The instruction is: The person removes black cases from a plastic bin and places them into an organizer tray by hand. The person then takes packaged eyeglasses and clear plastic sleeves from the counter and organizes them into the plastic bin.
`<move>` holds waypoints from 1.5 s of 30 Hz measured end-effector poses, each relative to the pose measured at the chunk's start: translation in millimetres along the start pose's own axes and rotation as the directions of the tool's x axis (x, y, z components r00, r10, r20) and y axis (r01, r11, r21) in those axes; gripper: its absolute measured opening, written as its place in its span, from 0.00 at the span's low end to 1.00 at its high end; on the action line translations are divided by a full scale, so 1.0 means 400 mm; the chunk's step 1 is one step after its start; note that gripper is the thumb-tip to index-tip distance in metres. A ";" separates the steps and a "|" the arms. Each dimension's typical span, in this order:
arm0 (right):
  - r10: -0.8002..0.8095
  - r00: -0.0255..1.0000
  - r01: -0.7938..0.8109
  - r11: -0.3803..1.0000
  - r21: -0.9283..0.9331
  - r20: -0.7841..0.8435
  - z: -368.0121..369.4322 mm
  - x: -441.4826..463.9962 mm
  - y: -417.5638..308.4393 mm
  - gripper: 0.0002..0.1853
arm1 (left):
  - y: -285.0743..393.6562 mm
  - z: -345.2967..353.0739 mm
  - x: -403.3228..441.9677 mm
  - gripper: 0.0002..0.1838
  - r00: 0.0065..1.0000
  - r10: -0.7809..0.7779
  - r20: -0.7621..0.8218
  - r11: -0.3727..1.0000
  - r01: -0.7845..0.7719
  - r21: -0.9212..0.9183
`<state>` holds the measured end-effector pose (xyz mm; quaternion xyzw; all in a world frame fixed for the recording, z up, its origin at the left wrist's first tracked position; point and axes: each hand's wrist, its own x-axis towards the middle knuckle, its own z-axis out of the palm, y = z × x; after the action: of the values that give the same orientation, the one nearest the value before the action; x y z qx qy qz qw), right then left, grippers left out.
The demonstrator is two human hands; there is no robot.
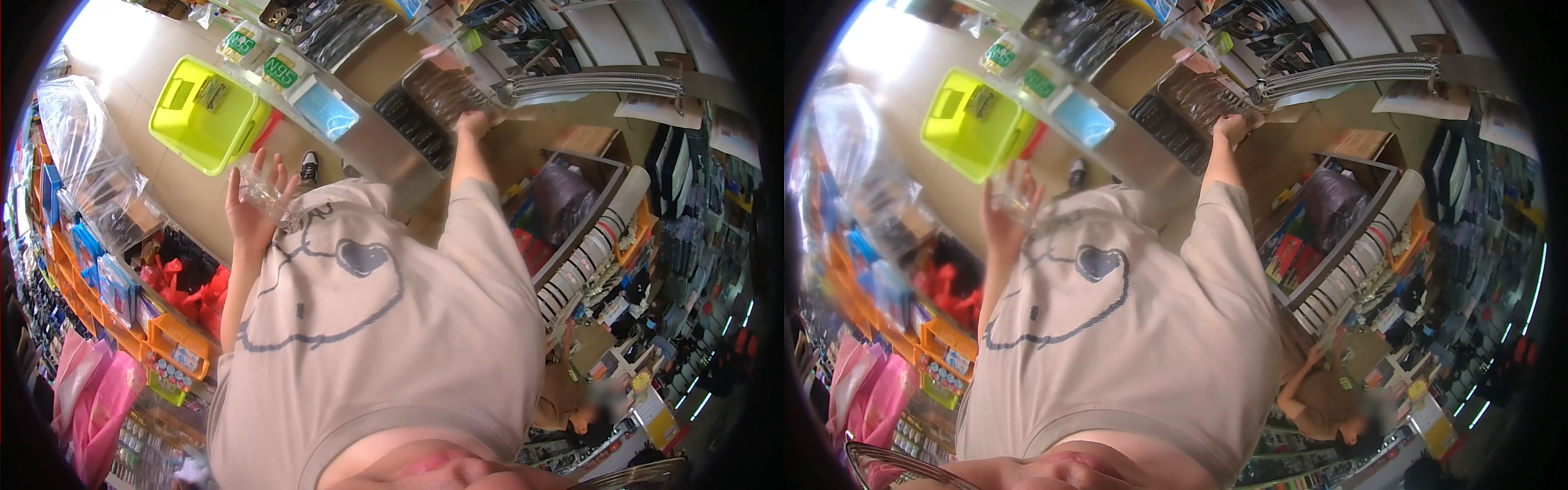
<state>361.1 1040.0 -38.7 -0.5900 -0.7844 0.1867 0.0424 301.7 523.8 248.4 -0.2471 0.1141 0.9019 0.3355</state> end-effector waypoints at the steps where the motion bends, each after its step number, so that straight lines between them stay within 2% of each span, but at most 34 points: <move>1: 0.011 1.000 -0.011 1.000 0.006 0.026 0.003 0.003 -0.003 0.10 | -0.001 0.003 -0.002 0.30 1.000 0.006 -0.009 1.000 -0.006 -0.004; 3: 0.040 0.996 -0.042 0.999 0.022 0.078 -0.024 -0.014 -0.031 0.12 | 0.001 0.014 -0.007 0.30 1.000 0.013 -0.028 1.000 -0.013 -0.004; 9: 0.082 0.995 -0.089 0.989 0.117 0.063 -0.033 -0.028 -0.043 0.20 | 0.011 0.005 0.000 0.30 1.000 0.001 0.032 1.000 -0.001 -0.017; 12: 0.077 0.997 -0.076 0.992 0.103 -0.011 -0.036 -0.039 -0.048 0.18 | 0.010 0.015 0.006 0.29 1.000 0.004 0.030 1.000 -0.004 -0.004; 15: 0.065 0.997 -0.057 0.981 0.187 -0.038 -0.015 -0.031 -0.039 0.20 | 0.013 0.021 0.016 0.29 1.000 -0.011 0.027 1.000 0.011 -0.006; 18: 0.006 1.000 -0.002 0.978 0.210 -0.019 0.005 -0.022 -0.039 0.25 | 0.014 0.023 0.020 0.29 0.999 -0.018 0.031 1.000 0.018 0.010; 21: 0.095 0.995 -0.095 0.989 0.110 0.013 -0.005 -0.025 -0.058 0.30 | 0.017 0.021 0.025 0.30 1.000 -0.016 0.002 1.000 0.016 0.000; 24: 0.111 0.992 -0.104 0.987 0.120 -0.053 -0.038 -0.056 -0.082 0.34 | 0.023 0.017 0.035 0.30 0.999 -0.017 -0.033 0.999 0.016 -0.028; 26: 0.187 0.980 -0.174 0.970 0.167 -0.067 -0.064 -0.090 -0.105 0.34 | 0.031 0.023 0.035 0.32 0.999 -0.037 -0.009 0.999 0.037 -0.024; 28: 0.242 0.970 -0.241 0.965 0.101 0.000 -0.090 -0.110 -0.108 0.36 | 0.033 0.034 0.050 0.33 0.997 -0.071 0.026 0.997 0.071 -0.013; 30: 0.192 0.981 -0.192 0.966 0.174 0.021 -0.058 -0.090 -0.050 0.35 | 0.037 0.036 0.067 0.34 0.994 -0.100 0.031 0.994 0.099 0.033; 32: -0.007 0.992 0.034 0.976 0.215 -0.125 -0.003 -0.074 0.037 0.35 | 0.050 0.048 0.087 0.35 0.988 -0.144 0.049 0.989 0.141 0.053; 33: -0.029 0.988 0.072 0.955 0.289 -0.149 -0.011 -0.098 0.039 0.34 | 0.051 0.054 0.097 0.35 0.983 -0.171 0.063 0.985 0.169 0.044; 35: -0.070 0.973 0.153 0.909 0.389 -0.220 -0.062 -0.178 0.052 0.32 | 0.055 0.070 0.114 0.36 0.970 -0.231 0.074 0.972 0.226 0.068; 37: -0.109 0.944 0.245 0.864 0.441 -0.310 -0.185 -0.339 -0.045 0.30 | 0.062 0.070 0.139 0.36 0.956 -0.275 0.102 0.951 0.255 0.176; 40: -0.143 0.973 0.229 0.616 0.754 -0.179 -0.324 -0.562 -0.191 0.21 | 0.062 0.103 0.162 0.34 0.944 -0.312 0.112 0.915 0.266 0.304; 42: -0.310 0.949 0.206 0.493 0.845 -0.051 -0.363 -0.670 -0.252 0.16 | 0.058 0.118 0.177 0.35 0.935 -0.329 0.128 0.899 0.270 0.344; 45: -0.525 0.839 0.123 0.441 0.889 0.145 -0.426 -0.798 -0.355 0.11 | 0.060 0.130 0.201 0.35 0.917 -0.347 0.198 0.869 0.235 0.435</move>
<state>376.4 747.7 217.1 -0.2726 -0.6794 0.6511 0.2003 214.2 569.5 251.5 -0.0622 0.2118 0.8224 0.5244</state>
